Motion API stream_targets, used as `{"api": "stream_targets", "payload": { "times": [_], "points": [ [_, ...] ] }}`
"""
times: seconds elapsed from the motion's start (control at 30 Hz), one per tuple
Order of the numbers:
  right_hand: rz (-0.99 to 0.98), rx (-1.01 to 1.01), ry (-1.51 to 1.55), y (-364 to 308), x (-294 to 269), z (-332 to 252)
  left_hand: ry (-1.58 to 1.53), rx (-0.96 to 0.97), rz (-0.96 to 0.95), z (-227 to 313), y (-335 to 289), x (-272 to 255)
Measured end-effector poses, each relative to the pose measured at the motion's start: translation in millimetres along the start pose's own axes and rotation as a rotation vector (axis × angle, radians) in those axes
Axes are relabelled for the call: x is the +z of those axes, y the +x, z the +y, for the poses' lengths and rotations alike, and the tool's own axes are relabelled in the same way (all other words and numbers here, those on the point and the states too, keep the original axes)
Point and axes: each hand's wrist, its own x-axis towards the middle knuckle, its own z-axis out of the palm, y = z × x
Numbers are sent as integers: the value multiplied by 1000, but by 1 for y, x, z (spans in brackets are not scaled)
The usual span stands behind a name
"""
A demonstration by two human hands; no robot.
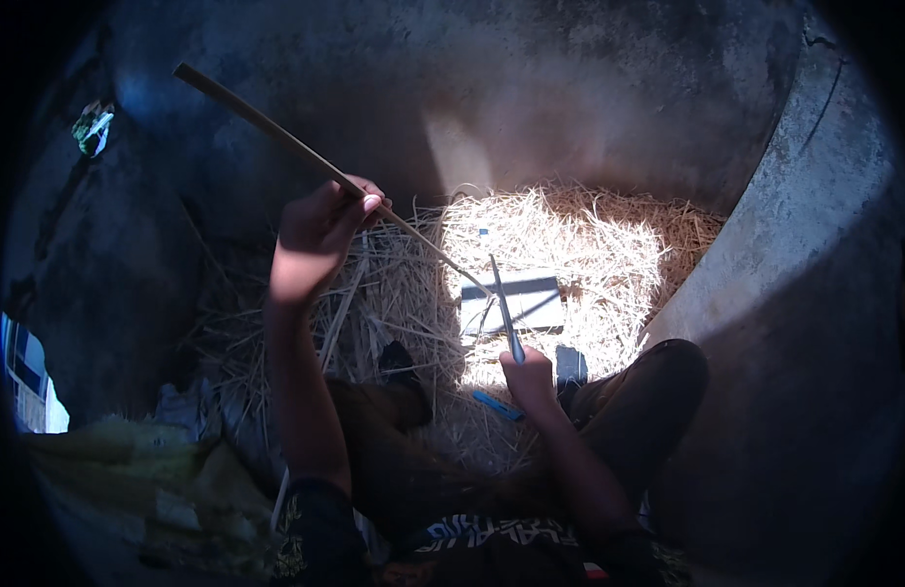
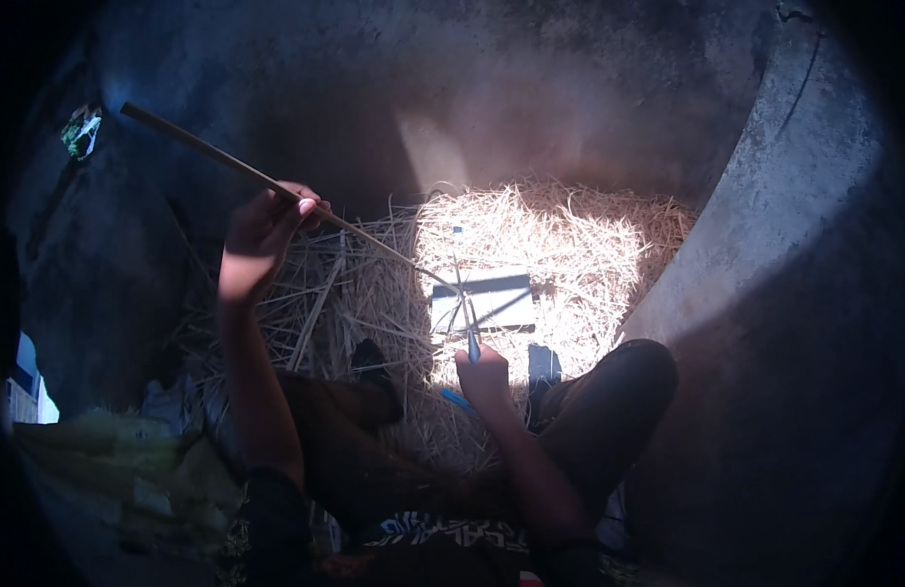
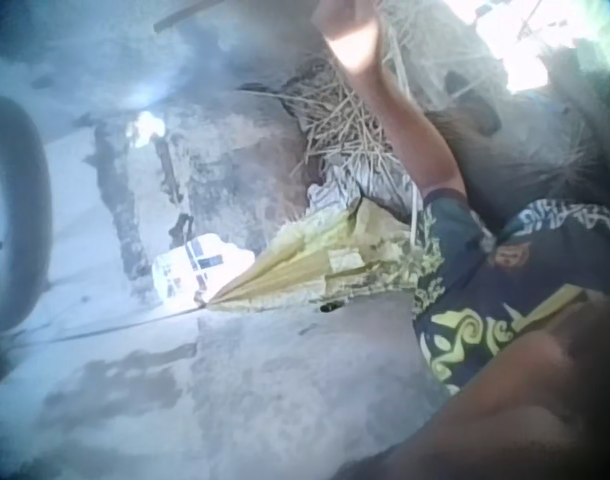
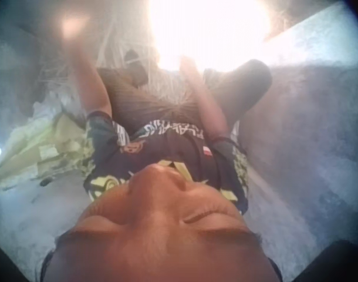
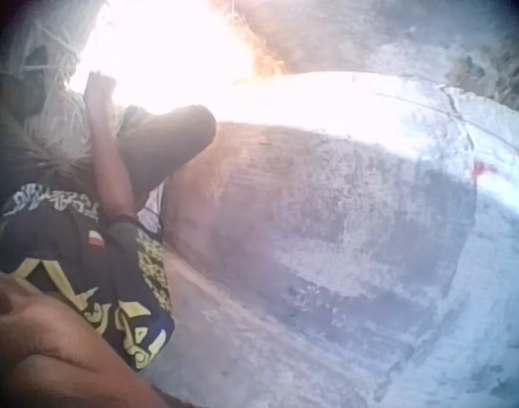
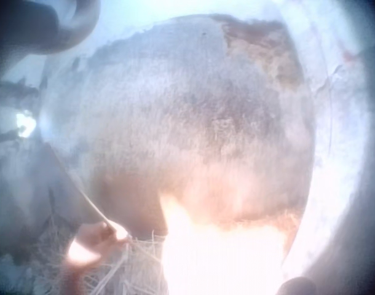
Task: The person sits cross-legged on a bed of straw inside a concrete structure and uses a knife to shave thin strips from a long bamboo stick. They repeatedly scrape the blade along the stick's length to remove the outer layer, creating fine shavings that fall onto the straw below.
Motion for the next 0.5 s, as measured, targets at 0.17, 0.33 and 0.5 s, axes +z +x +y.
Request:
{"api": "stream_targets", "payload": {
  "times": [0.17,0.33,0.5],
  "points": [
    [133,-161,312,-11,-18,-37,0,-25,65,-9,4,-3],
    [126,-172,464,-11,11,-14,-47,-22,87,-5,0,-1],
    [-291,285,353,-5,15,-7,-86,-47,94,0,-4,0]
  ]
}}
